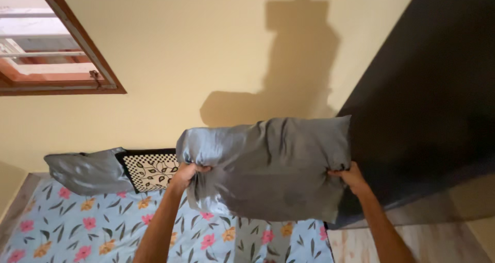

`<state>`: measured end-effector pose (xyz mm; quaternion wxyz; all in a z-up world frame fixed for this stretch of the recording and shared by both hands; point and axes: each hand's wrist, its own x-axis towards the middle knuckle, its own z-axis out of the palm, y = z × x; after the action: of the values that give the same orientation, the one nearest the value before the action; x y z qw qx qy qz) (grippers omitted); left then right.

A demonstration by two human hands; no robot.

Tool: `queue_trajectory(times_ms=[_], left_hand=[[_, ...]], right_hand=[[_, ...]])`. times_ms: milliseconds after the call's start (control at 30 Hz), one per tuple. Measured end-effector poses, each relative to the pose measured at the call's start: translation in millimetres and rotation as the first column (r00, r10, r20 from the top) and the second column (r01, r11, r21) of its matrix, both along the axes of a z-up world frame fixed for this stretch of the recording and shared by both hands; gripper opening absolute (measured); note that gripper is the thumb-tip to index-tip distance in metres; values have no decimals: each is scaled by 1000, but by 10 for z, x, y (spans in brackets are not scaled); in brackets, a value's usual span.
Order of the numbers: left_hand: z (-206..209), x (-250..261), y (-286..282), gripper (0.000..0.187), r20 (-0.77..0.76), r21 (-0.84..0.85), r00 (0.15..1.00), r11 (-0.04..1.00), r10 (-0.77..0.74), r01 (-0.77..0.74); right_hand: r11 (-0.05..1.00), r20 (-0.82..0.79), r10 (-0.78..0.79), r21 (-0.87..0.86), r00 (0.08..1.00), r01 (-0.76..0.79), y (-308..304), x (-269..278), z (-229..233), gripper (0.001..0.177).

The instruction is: The person arranges pillows and a blanket on a floor mattress. They place a gray pillowcase over a plaid pillow, position it on the mattress, then fold a beige blanket and lay it on the mattress.

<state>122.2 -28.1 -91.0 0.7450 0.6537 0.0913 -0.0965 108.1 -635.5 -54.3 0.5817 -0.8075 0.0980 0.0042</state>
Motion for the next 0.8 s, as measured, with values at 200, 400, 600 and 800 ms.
queue_trajectory(times_ms=[200,400,600,800], left_hand=[[-758,456,-51,32,-43,-28,999,999,20,-21],[-1518,780,-191,38,-133,-121,977,976,167,-183],[-3055,1420,-115,39,-83,27,984,988,155,-154],[-4987,2050,-94,16,-48,-30,985,986,163,-164]], right_hand=[[980,108,-147,153,983,130,94,896,-499,72],[898,6,-247,378,969,227,75,1503,-1587,42],[736,119,-303,660,945,153,109,2178,-3243,47],[732,71,-394,627,916,266,324,2614,-4849,57]])
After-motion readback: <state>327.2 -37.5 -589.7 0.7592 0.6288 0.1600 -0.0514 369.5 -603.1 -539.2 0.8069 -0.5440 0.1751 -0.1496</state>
